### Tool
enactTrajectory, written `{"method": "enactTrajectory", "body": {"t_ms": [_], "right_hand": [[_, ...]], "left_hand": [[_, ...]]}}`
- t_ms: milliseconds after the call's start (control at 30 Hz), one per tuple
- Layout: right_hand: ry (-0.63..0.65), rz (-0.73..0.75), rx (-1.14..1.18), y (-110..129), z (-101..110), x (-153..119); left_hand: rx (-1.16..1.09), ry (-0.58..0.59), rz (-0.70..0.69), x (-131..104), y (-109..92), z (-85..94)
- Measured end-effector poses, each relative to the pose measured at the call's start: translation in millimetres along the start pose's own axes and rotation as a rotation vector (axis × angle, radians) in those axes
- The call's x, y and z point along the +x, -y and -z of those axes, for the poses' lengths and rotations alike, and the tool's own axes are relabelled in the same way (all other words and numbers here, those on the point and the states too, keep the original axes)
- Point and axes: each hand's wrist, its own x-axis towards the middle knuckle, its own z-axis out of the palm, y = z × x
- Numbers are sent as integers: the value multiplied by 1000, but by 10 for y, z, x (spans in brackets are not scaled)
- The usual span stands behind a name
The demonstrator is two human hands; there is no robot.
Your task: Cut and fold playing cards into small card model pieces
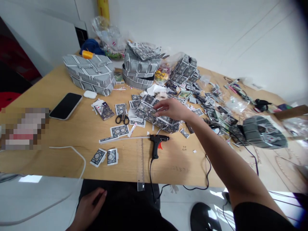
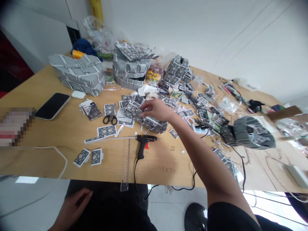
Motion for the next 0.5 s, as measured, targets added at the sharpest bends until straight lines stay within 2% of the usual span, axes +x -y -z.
{"method": "enactTrajectory", "body": {"t_ms": [300, 500], "right_hand": [[-12, -14, -80, -26, 6, 36], [63, -13, -26, 15, 3, 40]], "left_hand": [[5, 39, 29, 0, 58, -46], [19, 31, 37, 2, 66, -69]]}}
